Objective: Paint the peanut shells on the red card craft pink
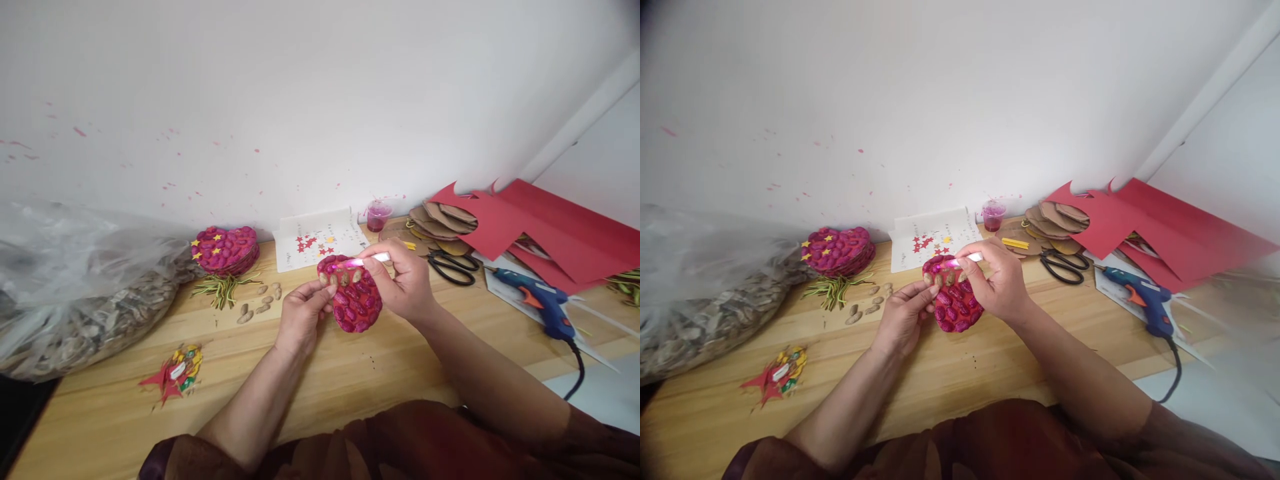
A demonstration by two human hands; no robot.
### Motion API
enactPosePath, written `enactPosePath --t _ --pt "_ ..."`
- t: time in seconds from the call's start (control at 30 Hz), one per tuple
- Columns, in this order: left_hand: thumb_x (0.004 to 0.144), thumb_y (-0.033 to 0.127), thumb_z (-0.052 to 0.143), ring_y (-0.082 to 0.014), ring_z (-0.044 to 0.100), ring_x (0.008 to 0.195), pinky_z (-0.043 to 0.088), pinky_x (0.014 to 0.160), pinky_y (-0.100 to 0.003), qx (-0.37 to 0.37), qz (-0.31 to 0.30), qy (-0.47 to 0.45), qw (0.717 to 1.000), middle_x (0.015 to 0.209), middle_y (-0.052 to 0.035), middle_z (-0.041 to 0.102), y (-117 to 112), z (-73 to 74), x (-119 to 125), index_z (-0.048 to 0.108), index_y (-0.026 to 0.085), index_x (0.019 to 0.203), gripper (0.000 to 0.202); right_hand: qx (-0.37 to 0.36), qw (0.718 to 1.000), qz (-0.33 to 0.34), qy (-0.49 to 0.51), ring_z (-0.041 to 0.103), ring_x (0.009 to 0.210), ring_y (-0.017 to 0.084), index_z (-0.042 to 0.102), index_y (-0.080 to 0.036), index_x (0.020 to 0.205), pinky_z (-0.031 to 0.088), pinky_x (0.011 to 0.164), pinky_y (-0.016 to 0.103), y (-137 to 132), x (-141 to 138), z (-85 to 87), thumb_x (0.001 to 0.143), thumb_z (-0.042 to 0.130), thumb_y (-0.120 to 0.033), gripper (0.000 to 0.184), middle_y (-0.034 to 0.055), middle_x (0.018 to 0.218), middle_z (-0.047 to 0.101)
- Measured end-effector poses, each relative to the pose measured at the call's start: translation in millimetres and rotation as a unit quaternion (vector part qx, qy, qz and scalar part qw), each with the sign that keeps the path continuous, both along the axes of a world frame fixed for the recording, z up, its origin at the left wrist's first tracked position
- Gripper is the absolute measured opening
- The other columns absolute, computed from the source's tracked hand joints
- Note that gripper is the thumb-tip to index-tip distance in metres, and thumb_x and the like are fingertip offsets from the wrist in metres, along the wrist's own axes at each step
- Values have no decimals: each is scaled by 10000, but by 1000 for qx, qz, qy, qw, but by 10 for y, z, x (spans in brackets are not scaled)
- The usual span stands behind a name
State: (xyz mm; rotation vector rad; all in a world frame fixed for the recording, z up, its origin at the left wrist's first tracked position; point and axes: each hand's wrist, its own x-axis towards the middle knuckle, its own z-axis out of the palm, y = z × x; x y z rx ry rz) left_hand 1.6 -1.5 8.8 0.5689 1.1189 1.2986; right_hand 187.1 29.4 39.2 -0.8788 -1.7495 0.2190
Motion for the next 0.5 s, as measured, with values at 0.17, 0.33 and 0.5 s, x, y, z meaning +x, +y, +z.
enactPosePath --t 0.17,0.33,0.5 --pt "447 336 1041 -65 521 479 316 457 -187 1 0 7 1000 616 -8 678 2 -8 2 751 113 717 455 5 1000 -2 -5 697 830 188 716 -232 972 555 806 363 10 9 -8 991 640 -242 79 34 884 762" --pt "431 355 1048 -62 525 478 328 455 -174 6 7 1 1000 590 -1 670 12 -22 0 771 114 742 480 6 1000 -21 13 696 824 184 709 -231 962 551 802 354 33 52 -6 994 642 -243 75 37 898 768" --pt "476 383 1031 -70 527 491 357 475 -181 31 10 33 999 596 -6 688 18 -47 -8 792 118 785 473 8 1000 -1 -8 700 822 181 704 -222 959 549 788 337 35 42 -7 989 640 -234 72 34 885 762"
